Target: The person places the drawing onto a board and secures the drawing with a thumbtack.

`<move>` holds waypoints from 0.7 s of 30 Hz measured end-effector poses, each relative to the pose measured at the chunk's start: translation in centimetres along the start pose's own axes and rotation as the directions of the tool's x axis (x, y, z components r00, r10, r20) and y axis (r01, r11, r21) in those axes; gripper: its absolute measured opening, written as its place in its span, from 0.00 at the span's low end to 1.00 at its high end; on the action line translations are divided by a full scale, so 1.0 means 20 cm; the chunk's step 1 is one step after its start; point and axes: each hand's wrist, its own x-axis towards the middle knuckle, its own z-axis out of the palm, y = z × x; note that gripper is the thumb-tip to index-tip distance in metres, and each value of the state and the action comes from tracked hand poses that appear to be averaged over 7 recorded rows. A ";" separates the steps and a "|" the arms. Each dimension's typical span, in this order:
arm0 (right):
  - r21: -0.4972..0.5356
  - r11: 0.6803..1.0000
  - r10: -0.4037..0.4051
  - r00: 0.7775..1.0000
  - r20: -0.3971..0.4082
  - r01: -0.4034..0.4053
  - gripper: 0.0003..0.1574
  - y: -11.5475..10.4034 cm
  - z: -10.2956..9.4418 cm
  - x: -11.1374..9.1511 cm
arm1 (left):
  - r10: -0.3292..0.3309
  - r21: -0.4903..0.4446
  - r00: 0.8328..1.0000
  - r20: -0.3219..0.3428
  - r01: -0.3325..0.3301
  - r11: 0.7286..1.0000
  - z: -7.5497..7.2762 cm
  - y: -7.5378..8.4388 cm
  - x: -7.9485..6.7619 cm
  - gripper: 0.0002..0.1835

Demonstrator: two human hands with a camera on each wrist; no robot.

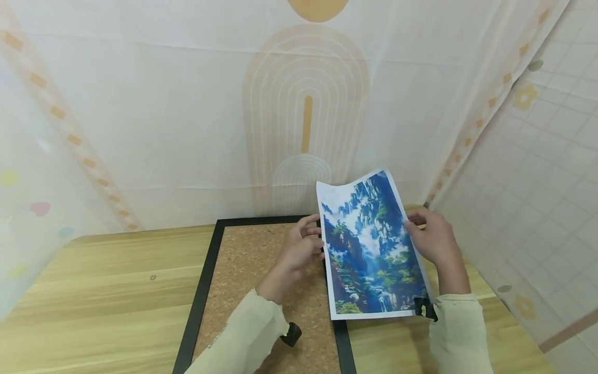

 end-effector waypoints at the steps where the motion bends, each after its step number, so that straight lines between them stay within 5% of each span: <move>1: 0.006 1.000 0.003 1.000 0.002 -0.003 0.20 0.00 0.00 0.00 | -0.005 -0.005 1.000 0.000 0.005 1.000 0.00 0.00 0.00 0.33; 21: 0.092 0.995 -0.035 0.999 0.032 0.032 0.21 0.09 -0.01 0.04 | -0.012 -0.002 1.000 -0.022 0.012 1.000 0.00 -0.05 0.02 0.35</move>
